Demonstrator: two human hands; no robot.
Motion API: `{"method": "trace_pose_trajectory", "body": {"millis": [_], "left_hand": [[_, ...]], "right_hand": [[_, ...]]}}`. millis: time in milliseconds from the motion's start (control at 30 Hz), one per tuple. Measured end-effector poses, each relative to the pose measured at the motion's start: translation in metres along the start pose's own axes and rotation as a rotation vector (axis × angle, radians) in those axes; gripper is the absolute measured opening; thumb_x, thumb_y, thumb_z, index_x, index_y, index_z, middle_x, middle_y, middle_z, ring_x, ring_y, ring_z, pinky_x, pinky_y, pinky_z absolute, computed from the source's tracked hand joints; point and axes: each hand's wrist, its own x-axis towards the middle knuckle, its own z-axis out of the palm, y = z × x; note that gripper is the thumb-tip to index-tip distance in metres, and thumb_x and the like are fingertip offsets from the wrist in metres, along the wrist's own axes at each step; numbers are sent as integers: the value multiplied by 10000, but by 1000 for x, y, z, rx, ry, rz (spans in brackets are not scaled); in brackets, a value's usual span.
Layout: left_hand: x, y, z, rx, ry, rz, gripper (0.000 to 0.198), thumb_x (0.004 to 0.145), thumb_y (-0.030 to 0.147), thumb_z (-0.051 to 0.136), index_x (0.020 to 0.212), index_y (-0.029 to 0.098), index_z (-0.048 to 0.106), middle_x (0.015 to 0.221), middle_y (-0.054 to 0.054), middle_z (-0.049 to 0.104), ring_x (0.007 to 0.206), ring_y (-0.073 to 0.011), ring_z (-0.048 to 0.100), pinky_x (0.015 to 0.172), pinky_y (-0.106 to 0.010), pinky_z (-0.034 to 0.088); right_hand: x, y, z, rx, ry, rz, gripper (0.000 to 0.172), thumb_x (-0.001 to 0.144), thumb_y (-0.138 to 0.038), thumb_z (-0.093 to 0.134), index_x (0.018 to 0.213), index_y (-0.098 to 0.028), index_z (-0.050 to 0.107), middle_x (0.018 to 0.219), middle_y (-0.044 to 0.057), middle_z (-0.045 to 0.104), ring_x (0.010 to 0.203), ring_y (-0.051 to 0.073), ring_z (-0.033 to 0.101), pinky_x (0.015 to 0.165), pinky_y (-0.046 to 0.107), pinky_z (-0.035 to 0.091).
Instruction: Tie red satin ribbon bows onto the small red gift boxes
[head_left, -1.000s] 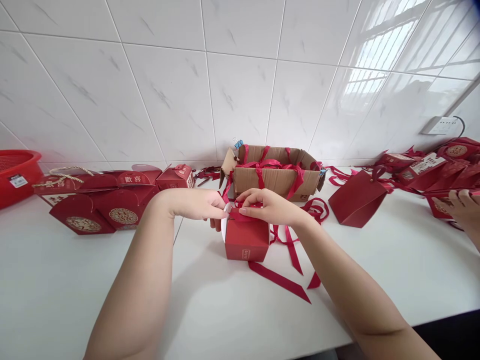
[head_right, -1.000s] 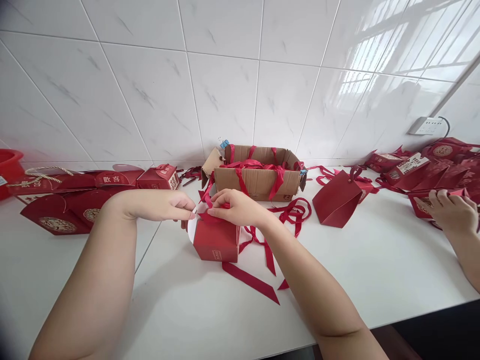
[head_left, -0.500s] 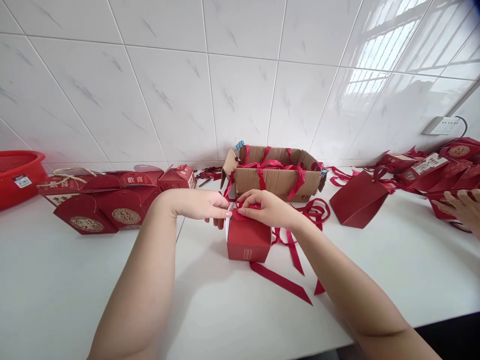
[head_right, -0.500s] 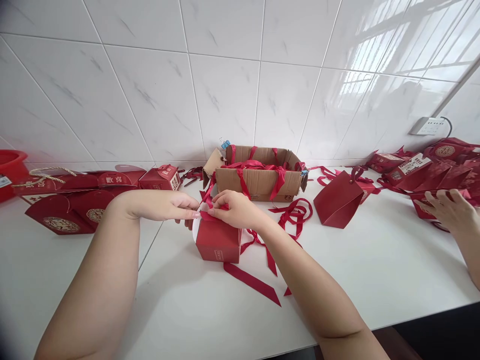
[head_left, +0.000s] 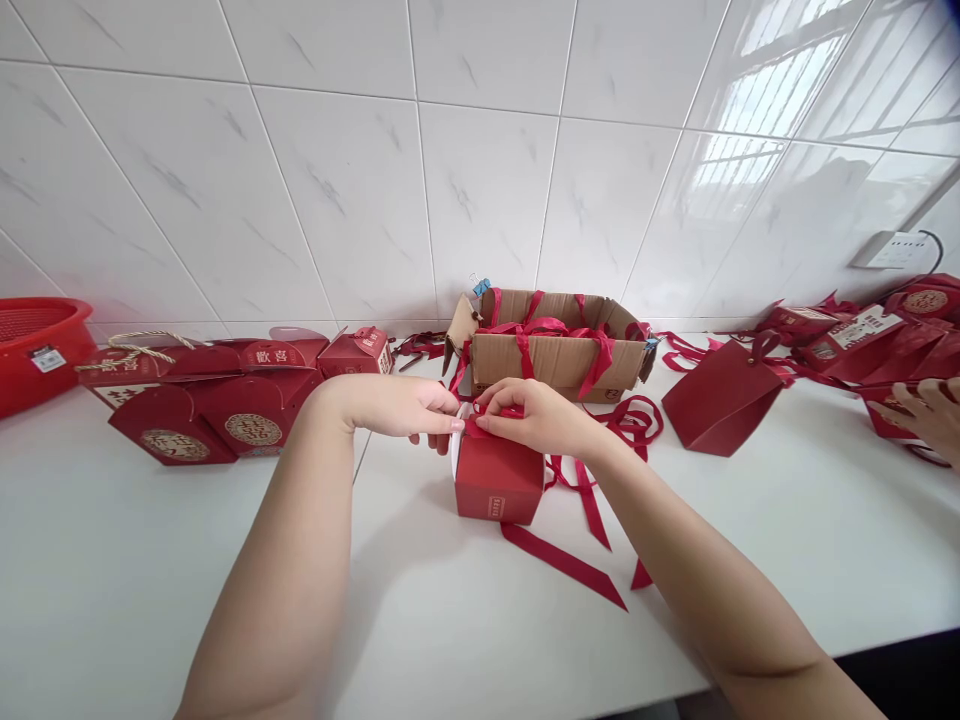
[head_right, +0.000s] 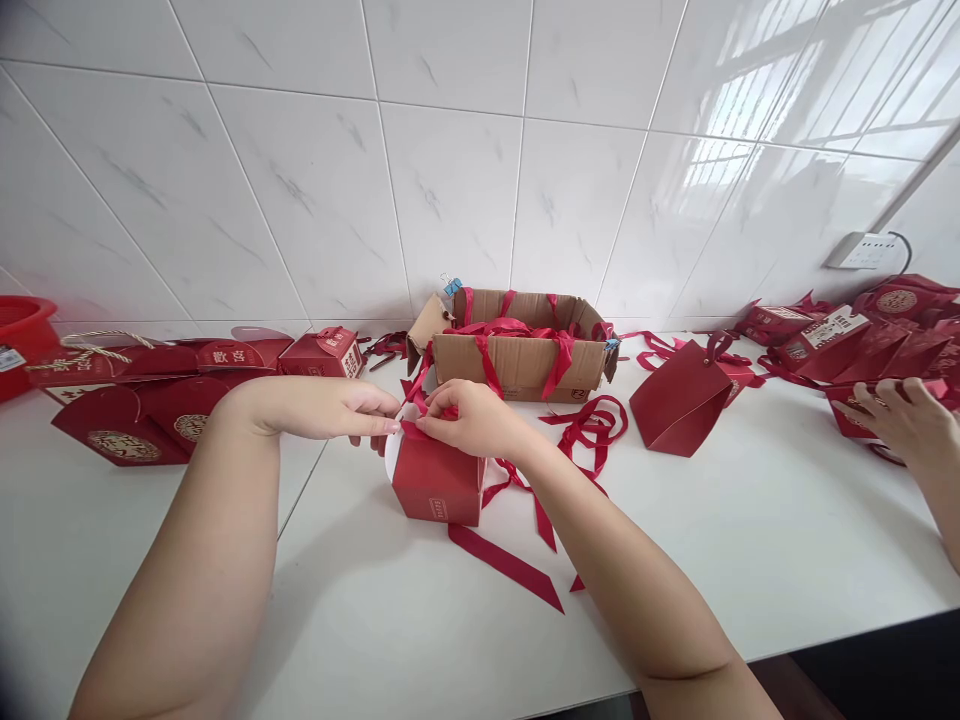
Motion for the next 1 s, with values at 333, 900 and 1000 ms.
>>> {"method": "trace_pose_trajectory", "body": {"millis": [333,900,1000], "left_hand": [[-1,1,-1,-105,45,-49,310,857,448,387,965,196,533,982,-67,620,946,-186,579,739,-260,477],[-2,0,-1,-87,55,-44,292,830,407,397,986,201,534,986,-63,631,958,-193,580,752,-270,473],[-2,0,-1,-84,53,-50,275,839,393,391,987,204,526,986,-59,630,956,-189,580,755,-272,471]], "right_hand": [[1,0,1,-20,-9,9,160,760,-264,560,627,-178,583,995,32,621,817,173,578,657,283,426],[1,3,1,-18,-11,53,145,733,-253,528,615,-170,546,952,23,615,713,133,531,558,257,366],[1,4,1,-20,-16,49,146,731,-255,527,613,-170,545,924,18,612,692,127,519,546,254,356]]}}
